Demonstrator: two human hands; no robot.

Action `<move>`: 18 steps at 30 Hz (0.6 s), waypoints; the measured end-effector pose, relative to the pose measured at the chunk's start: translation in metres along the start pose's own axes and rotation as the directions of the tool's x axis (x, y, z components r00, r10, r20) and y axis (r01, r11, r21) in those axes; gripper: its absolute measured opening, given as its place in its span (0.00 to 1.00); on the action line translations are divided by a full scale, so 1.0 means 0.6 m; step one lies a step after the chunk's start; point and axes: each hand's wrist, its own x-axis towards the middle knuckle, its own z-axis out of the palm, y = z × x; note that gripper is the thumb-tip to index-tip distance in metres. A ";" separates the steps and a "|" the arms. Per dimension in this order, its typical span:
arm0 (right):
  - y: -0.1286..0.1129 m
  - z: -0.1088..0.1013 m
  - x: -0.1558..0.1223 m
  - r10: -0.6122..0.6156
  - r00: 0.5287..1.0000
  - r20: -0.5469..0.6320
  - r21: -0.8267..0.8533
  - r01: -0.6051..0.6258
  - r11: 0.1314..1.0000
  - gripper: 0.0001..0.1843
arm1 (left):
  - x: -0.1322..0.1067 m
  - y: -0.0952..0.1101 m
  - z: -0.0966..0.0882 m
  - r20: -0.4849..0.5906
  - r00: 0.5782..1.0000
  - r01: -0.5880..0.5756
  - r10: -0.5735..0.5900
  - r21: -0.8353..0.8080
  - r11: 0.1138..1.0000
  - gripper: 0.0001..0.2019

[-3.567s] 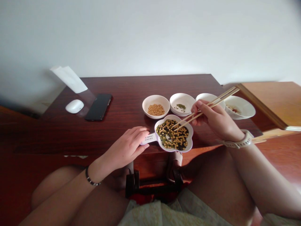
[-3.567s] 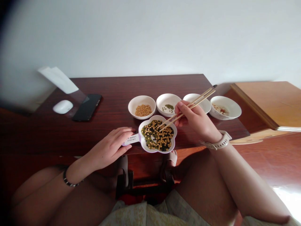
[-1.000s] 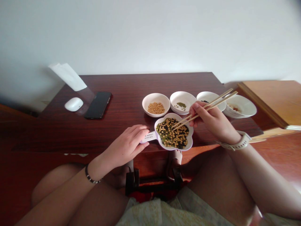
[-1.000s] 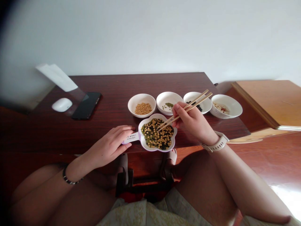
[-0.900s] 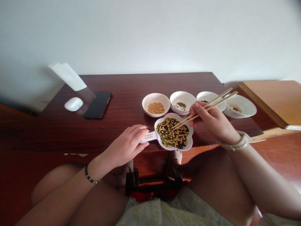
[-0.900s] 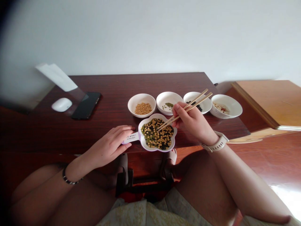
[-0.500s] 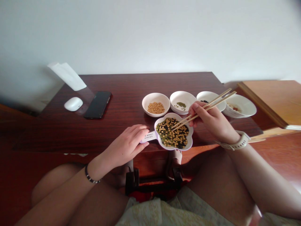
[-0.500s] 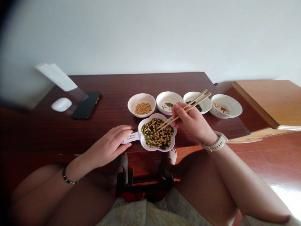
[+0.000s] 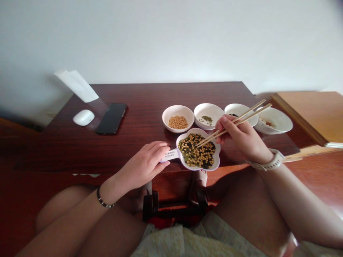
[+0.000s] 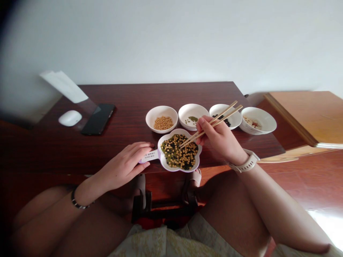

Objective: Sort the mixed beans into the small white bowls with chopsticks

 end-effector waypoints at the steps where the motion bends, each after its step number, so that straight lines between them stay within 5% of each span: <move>1: -0.001 0.000 0.000 0.002 1.000 0.003 0.003 -0.002 1.000 0.24 | 0.000 0.000 0.000 -0.003 1.000 0.001 -0.001 -0.003 1.000 0.15; 18: -0.001 0.000 0.000 0.010 1.000 -0.018 0.003 -0.010 1.000 0.25 | 0.001 0.000 0.000 -0.014 1.000 -0.012 0.012 0.007 1.000 0.15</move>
